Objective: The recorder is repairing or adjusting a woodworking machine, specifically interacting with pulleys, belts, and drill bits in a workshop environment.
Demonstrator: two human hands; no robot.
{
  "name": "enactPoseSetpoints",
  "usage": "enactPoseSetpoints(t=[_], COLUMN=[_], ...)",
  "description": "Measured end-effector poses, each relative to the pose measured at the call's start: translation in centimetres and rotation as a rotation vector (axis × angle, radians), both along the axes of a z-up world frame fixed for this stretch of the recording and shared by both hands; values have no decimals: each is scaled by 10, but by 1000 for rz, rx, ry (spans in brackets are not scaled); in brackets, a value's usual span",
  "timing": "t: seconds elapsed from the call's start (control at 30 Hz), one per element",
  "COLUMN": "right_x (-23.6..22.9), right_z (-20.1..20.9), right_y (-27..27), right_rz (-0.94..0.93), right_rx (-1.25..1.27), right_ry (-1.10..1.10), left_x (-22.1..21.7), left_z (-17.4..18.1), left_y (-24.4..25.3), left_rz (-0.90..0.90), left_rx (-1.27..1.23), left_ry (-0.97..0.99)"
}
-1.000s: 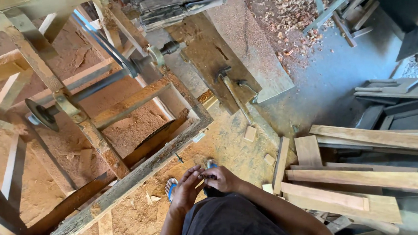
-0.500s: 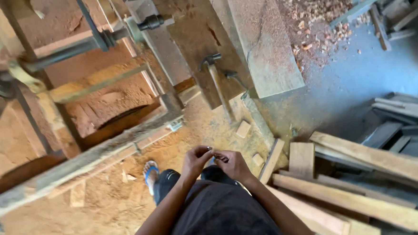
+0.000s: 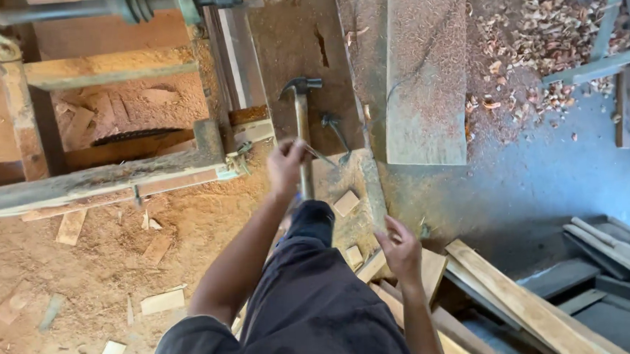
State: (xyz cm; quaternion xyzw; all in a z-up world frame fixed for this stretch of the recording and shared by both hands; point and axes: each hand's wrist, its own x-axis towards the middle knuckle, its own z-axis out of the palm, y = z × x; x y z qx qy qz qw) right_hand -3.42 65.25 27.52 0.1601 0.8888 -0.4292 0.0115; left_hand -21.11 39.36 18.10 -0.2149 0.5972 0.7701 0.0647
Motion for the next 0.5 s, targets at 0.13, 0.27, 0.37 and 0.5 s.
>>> enactPoseSetpoints(t=[0.13,0.27,0.37,0.5], right_x=[-29,-98,-168,-244], right_z=[-29,-63,-80,-81], right_y=[63,133,189,260], right_rz=[3,126,230,234], right_rx=[-42,-35,23,61], right_ry=[-182,-347,-430,-644], left_x=[-105,-195,-246,-262], left_z=[-33,-65,-107,-101], left_y=[-4,1,8,16], left_rz=[355,532,520,502], left_rx=[186,328,141,-267], left_ry=[74,127,68,-32])
